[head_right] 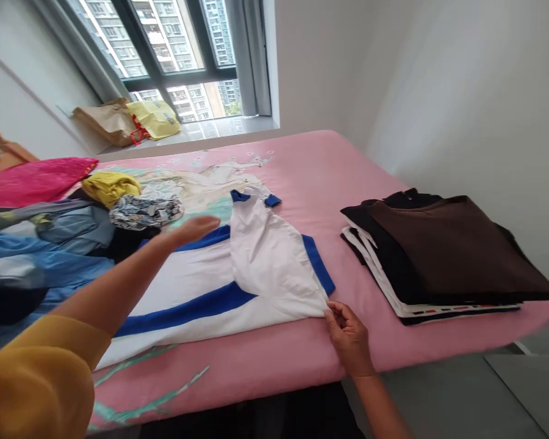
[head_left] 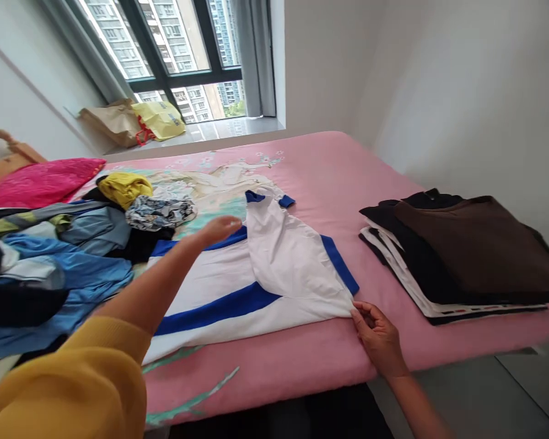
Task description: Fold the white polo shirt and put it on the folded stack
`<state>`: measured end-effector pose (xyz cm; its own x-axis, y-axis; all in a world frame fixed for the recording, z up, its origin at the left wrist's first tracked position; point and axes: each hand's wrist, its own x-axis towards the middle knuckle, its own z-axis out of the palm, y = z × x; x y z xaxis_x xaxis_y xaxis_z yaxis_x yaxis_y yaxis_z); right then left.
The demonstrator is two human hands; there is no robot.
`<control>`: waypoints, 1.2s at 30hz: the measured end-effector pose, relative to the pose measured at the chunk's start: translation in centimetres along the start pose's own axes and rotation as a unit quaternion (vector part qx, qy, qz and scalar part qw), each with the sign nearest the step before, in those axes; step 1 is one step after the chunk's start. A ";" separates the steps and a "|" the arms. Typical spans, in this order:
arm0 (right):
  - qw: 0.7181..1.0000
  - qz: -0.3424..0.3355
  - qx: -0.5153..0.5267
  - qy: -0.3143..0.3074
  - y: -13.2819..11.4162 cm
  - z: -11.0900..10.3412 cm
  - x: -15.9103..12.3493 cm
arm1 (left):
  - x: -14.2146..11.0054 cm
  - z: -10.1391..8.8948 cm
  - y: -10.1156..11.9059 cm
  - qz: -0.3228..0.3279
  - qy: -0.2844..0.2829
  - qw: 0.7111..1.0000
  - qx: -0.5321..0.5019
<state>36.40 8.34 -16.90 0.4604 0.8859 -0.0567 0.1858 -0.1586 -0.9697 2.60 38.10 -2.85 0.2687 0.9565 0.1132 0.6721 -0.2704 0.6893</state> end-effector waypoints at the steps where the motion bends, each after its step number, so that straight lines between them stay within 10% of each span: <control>1: 1.000 0.006 -0.001 -0.002 0.1 0.0 -0.1 | -2.9 -0.8 -1.8 0.013 -0.049 0.998 0.042; 9: 0.997 0.036 -0.064 0.017 -0.4 -0.1 -1.2 | -25.8 -8.4 -12.8 -0.152 0.177 0.957 0.173; 16: 0.993 0.091 -0.053 0.044 -0.9 -0.4 -1.8 | -37.5 -8.0 -16.9 -0.221 0.205 0.940 0.160; 27: 0.987 0.099 -0.046 -0.114 -0.7 -0.7 -0.5 | -34.4 -9.3 -15.6 -0.290 0.124 0.923 0.221; 36: 0.988 0.110 -0.034 -0.102 -0.6 -0.4 -0.8 | -29.8 -10.7 -14.4 -0.259 0.099 0.956 0.098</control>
<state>36.32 7.58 -16.15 0.3132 0.8950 -0.3176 0.1625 -0.3800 -0.9106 -22.49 14.62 -8.47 -0.2578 0.9643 -0.0597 0.8013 0.2479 0.5445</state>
